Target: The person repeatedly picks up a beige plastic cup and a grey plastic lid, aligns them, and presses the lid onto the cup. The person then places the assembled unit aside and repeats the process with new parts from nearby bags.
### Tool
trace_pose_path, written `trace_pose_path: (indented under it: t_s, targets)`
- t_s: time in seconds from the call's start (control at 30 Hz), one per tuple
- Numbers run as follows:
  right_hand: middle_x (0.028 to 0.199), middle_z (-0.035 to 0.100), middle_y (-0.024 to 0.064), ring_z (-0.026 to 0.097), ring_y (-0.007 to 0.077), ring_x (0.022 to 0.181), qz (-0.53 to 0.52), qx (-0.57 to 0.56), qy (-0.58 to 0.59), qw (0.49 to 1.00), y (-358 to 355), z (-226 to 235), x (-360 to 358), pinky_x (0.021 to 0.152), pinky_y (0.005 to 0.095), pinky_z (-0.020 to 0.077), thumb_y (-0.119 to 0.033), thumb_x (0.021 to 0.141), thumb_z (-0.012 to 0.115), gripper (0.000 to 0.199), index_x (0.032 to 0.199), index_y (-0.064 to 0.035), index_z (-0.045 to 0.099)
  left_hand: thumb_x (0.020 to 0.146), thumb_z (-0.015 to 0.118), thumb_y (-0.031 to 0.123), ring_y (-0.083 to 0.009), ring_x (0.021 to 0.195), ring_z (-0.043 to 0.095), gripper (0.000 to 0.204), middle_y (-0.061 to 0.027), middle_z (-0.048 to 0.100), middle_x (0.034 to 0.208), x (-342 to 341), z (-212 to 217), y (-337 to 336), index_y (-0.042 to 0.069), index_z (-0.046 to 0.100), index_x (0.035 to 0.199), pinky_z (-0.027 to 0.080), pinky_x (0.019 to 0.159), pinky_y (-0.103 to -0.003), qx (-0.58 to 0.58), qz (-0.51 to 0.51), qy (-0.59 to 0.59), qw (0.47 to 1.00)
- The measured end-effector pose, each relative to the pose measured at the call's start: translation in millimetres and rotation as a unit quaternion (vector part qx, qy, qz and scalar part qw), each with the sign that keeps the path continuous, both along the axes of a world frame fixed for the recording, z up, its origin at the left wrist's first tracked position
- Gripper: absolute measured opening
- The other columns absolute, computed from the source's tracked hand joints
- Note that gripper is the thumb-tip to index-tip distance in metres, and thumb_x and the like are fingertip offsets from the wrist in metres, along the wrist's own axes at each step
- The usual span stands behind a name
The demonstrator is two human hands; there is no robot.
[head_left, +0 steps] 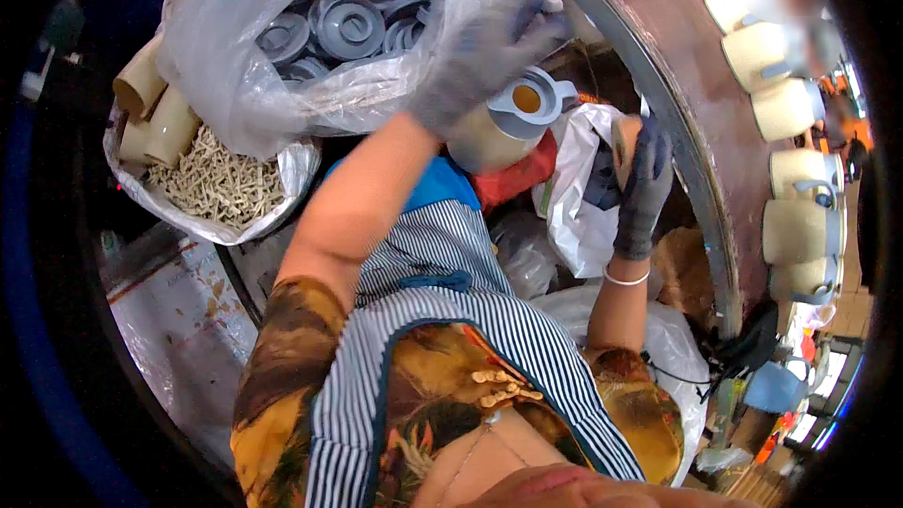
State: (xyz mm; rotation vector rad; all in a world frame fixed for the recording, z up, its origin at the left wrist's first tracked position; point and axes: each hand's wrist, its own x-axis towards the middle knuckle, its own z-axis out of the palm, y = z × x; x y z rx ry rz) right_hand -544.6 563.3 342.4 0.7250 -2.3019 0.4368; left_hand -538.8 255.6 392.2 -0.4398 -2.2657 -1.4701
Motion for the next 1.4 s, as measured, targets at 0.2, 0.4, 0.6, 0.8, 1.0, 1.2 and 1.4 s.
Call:
trace_pose_path:
  t_s: [0.2, 0.4, 0.6, 0.8, 1.0, 1.2, 1.4]
  targets:
    - [0.104, 0.066, 0.0164, 0.062, 0.0315, 0.092, 0.007, -0.077, -0.283, 0.956, -13, -88, 18, 0.083, 0.0414, 0.0471, -0.031, 0.090, 0.065, 0.039, 0.120, -0.0064, 0.064, 0.080, 0.067, 0.044, -0.0303, 0.105, 0.060, 0.053, -0.0175, 0.062, 0.112, -16, -23, 60, 0.005, 0.062, 0.116, 0.047, 0.088, -0.041, -0.407, 0.049, -0.160, 0.898]
    - [0.107, 0.064, 0.0114, 0.058, 0.0325, 0.095, 0.101, 0.148, -0.145, 0.973, -70, -119, -8, 0.084, 0.0463, 0.0439, -0.032, 0.083, 0.068, 0.044, 0.121, -0.0109, 0.062, 0.078, 0.063, 0.011, -0.0372, 0.109, 0.055, 0.043, -0.0196, 0.058, 0.115, 163, -18, -106, -0.002, 0.054, 0.118, 0.044, 0.096, -0.045, -0.081, 0.216, 0.016, 0.973]
    - [0.110, 0.062, 0.0104, 0.057, 0.0319, 0.101, 0.322, 0.048, -0.061, 0.944, -269, -3, -36, 0.087, 0.0445, 0.0437, -0.028, 0.083, 0.067, 0.034, 0.112, -0.0103, 0.064, 0.093, 0.060, 0.016, -0.0210, 0.105, 0.056, 0.035, -0.0132, 0.059, 0.116, 345, -59, -160, -0.005, 0.053, 0.120, 0.047, 0.090, -0.034, -0.065, 0.520, -0.122, 0.843]
    - [0.136, 0.051, 0.0103, 0.046, 0.0315, 0.125, 0.358, 0.415, 0.062, 0.834, -445, -72, -100, 0.102, 0.0536, 0.0357, -0.027, 0.088, 0.052, 0.034, 0.119, -0.0191, 0.063, 0.087, 0.062, 0.023, -0.0364, 0.109, 0.054, 0.048, -0.0200, 0.051, 0.124, 365, -90, -142, 0.009, 0.055, 0.132, 0.046, 0.092, -0.040, -0.141, 0.515, -0.112, 0.838]
    - [0.126, 0.056, 0.0082, 0.049, 0.0313, 0.119, 0.334, 0.459, 0.054, 0.822, -435, -41, -99, 0.106, 0.0528, 0.0327, -0.037, 0.082, 0.058, 0.030, 0.102, -0.0180, 0.071, 0.086, 0.062, 0.017, -0.0363, 0.108, 0.056, 0.037, -0.0194, 0.056, 0.119, 336, -83, -139, 0.003, 0.058, 0.120, 0.046, 0.093, -0.039, 0.249, 0.498, -0.159, 0.816]
    - [0.137, 0.050, 0.0169, 0.042, 0.0436, 0.128, 0.401, 0.382, -0.066, 0.830, -296, -23, -64, 0.105, 0.0574, 0.0329, -0.045, 0.081, 0.066, 0.062, 0.132, -0.0121, 0.053, 0.090, 0.062, 0.017, -0.0208, 0.105, 0.055, 0.035, -0.0116, 0.058, 0.113, 310, -91, -150, -0.001, 0.055, 0.119, 0.044, 0.093, -0.033, 0.002, 0.443, -0.044, 0.895]
    - [0.143, 0.044, 0.0184, 0.047, 0.0398, 0.124, 0.333, 0.294, -0.158, 0.882, -304, -61, -63, 0.101, 0.0508, 0.0398, -0.040, 0.080, 0.068, 0.062, 0.135, -0.0164, 0.052, 0.093, 0.058, 0.015, -0.0184, 0.103, 0.054, 0.031, -0.0090, 0.058, 0.111, 307, -102, -132, 0.000, 0.054, 0.120, 0.044, 0.091, -0.032, 0.066, 0.455, -0.061, 0.886]
